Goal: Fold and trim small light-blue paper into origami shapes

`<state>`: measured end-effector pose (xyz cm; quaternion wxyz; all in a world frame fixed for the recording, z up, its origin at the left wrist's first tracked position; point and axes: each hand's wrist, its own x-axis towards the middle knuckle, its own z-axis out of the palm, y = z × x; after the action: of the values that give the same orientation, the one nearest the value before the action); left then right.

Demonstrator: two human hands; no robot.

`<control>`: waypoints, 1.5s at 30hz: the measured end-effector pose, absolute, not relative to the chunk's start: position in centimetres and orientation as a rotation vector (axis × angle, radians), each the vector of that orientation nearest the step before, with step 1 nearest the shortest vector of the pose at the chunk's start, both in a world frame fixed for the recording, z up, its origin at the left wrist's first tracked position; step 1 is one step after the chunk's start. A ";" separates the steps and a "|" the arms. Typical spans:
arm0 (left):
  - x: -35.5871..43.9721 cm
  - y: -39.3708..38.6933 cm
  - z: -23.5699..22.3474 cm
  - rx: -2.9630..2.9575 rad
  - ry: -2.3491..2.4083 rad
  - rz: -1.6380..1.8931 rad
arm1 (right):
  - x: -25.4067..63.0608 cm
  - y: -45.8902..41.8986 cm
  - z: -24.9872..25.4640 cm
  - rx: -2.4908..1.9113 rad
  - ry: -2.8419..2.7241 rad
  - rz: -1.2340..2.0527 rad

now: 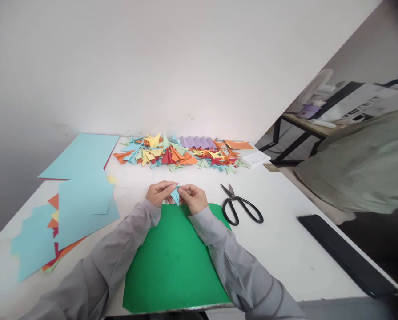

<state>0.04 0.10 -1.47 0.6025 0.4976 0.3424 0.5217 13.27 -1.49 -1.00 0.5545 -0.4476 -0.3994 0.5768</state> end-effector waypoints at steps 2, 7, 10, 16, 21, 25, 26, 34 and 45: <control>0.2 0.0 -1.3 1.129 0.792 1.207 | 13.3 -1.5 -0.9 -1.067 -0.944 1.349; 0.3 0.2 -1.2 0.976 0.827 1.156 | 13.4 -1.5 -0.8 -1.073 -0.942 1.332; 0.3 0.2 -1.3 1.020 0.832 1.171 | 13.3 -1.5 -0.9 -1.074 -0.933 1.333; 0.3 0.3 -1.7 1.010 0.820 1.194 | 13.5 -1.3 -1.4 -1.059 -0.891 1.383; 0.3 0.9 -2.2 0.875 0.828 1.259 | 13.4 -1.4 -1.2 -1.045 -0.912 1.525; 0.2 1.0 -2.3 0.855 0.848 1.261 | 13.2 -1.5 -0.9 -1.057 -0.956 1.502; 0.2 1.0 -2.2 0.859 0.845 1.255 | 13.2 -1.5 -0.8 -1.061 -0.961 1.490; 0.2 0.8 -2.0 0.960 0.926 1.274 | 13.3 -1.5 -0.9 -1.063 -1.011 1.446; 0.4 0.4 -1.2 1.061 1.050 1.311 | 12.8 -1.7 -0.9 -1.103 -1.044 1.464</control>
<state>0.35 0.40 -1.21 0.5461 0.4473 0.4428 0.5528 12.83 -1.69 -0.87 0.4937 -0.4548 -0.4303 0.6036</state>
